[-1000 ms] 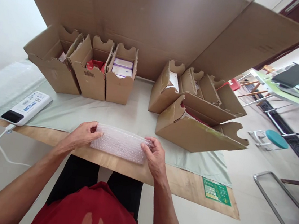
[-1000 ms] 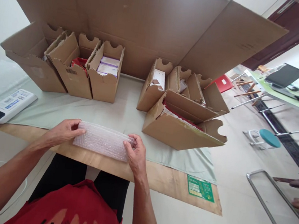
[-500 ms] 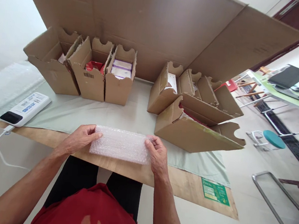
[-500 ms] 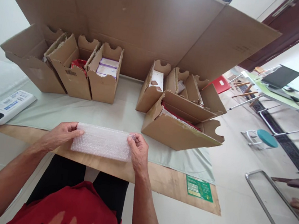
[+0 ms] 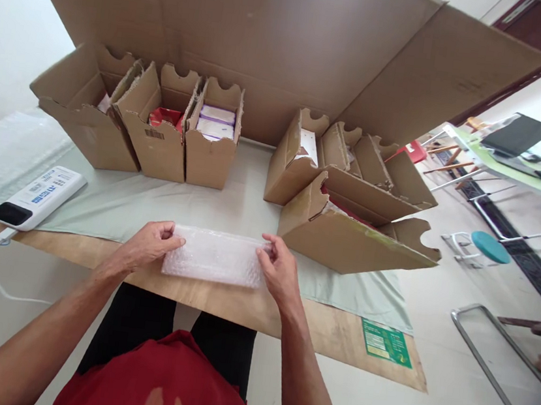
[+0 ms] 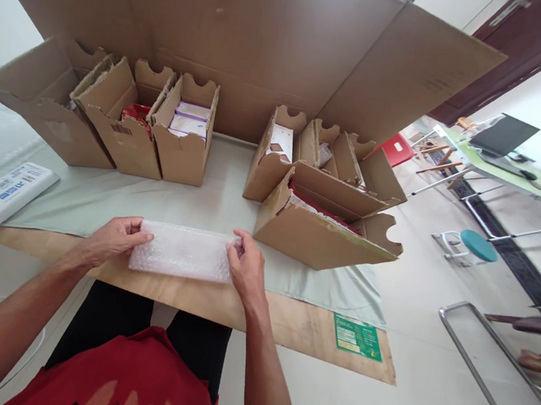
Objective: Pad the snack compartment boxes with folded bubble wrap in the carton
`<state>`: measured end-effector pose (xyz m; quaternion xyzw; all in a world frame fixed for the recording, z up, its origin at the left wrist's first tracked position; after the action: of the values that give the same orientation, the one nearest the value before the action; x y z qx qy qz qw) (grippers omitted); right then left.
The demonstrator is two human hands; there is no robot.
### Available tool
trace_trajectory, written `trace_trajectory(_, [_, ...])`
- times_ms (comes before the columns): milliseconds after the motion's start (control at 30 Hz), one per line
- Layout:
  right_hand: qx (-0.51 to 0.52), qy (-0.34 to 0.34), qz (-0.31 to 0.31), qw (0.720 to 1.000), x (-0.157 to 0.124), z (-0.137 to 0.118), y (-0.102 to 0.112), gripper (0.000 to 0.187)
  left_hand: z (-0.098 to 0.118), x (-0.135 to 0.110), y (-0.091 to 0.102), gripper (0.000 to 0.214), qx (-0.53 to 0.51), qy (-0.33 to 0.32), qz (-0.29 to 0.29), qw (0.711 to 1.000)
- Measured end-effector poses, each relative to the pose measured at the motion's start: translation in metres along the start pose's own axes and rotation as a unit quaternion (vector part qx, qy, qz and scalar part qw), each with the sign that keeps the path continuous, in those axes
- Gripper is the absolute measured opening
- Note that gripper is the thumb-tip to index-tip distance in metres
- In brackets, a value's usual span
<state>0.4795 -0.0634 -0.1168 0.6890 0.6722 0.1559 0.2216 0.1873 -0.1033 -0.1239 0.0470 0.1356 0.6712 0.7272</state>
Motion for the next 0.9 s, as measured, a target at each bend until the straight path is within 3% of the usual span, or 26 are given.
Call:
trace_trajectory(133, [-0.076,0.183,0.100,0.975,0.020,-0.055,-0.001,0.037,-0.010,-0.014,-0.016,0.030,-0.137,0.085,0.066,0.985])
trace_trajectory(233, [-0.075,0.272,0.094,0.955,0.000,-0.076,-0.005,0.034,-0.014,-0.024,-0.036,0.034,-0.266,0.119,0.144,0.946])
trace_trajectory(367, [-0.139,0.300,-0.078,0.940,-0.061,-0.055,-0.027,0.044,-0.014,-0.036,-0.059,0.033,-0.313,0.144,0.168,0.924])
trace_trajectory(433, [-0.190,0.294,-0.116,0.929,-0.090,-0.037,-0.039,0.055,-0.014,-0.042,-0.065,0.033,-0.337,0.152,0.179,0.912])
trace_trajectory(500, [-0.226,0.286,-0.087,0.927,-0.106,-0.023,-0.049,0.059,-0.013,-0.046,-0.070,0.033,-0.360,0.159,0.184,0.901])
trace_trajectory(600, [-0.245,0.277,-0.018,0.929,-0.110,-0.013,-0.059,0.051,-0.014,-0.053,-0.076,0.034,-0.370,0.181,0.161,0.897])
trace_trajectory(667, [-0.229,0.273,0.000,0.934,-0.104,-0.009,-0.063,0.041,-0.016,-0.059,-0.079,0.037,-0.350,0.186,0.117,0.911])
trace_trajectory(733, [-0.191,0.260,-0.003,0.946,-0.097,-0.004,-0.063,0.033,-0.019,-0.064,-0.073,0.045,-0.285,0.152,0.087,0.942])
trace_trajectory(833, [-0.127,0.235,-0.022,0.963,-0.090,0.001,-0.060,0.026,-0.017,-0.070,-0.047,0.062,-0.062,0.007,0.143,0.988])
trace_trajectory(900, [-0.096,0.219,-0.033,0.970,-0.088,0.002,-0.057,0.024,-0.009,-0.070,-0.035,0.068,0.109,-0.125,0.160,0.973])
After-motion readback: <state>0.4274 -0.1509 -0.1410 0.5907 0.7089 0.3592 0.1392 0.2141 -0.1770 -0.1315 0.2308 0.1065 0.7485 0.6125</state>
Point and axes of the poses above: each hand's wrist, its own x-axis towards the middle knuckle, its own y-axis out of the back of the hand, z = x × y, the point moved 4 cm from there along x, towards the middle knuckle, and after that the axes turned 12 degrees about -y, right-handed, at the moved point
